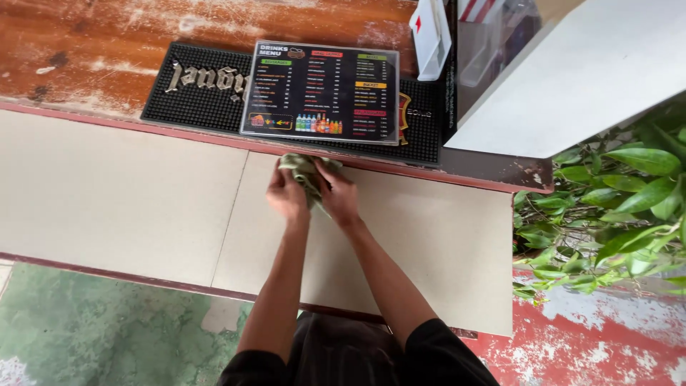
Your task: Wiping down a bar counter with a damp cloth and then rinsing the cloth.
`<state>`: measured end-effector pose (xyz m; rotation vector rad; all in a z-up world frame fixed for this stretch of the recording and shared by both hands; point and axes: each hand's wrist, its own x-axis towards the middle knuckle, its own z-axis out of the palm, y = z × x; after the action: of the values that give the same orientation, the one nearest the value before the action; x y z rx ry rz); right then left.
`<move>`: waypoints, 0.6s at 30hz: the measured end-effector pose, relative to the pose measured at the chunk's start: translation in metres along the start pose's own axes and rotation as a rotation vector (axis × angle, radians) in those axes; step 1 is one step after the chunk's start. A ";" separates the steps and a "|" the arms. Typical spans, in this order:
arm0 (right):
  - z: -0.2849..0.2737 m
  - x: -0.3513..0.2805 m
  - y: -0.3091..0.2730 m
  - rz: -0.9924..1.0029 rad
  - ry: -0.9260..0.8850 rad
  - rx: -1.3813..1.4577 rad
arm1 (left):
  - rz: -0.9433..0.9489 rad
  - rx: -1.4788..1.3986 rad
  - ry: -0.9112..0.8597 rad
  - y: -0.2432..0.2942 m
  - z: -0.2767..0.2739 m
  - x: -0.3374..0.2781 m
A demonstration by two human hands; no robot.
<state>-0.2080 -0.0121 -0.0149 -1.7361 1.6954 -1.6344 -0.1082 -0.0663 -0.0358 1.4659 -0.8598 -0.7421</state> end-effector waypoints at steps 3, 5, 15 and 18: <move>-0.037 -0.008 0.010 0.112 0.134 -0.045 | -0.094 0.057 -0.098 0.010 0.050 -0.046; -0.057 -0.022 0.053 0.189 0.197 -0.142 | -0.138 0.089 -0.179 0.020 0.070 -0.087; -0.243 -0.077 0.127 0.376 0.637 -0.411 | 0.266 -0.010 -0.841 -0.005 0.158 -0.298; -0.299 -0.112 0.186 0.307 0.758 -0.682 | 0.298 -0.031 -1.023 0.005 0.181 -0.344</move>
<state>-0.5133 0.1726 -0.1092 -0.9545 2.9618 -1.8042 -0.4416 0.1323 -0.0587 0.8310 -1.7712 -1.2815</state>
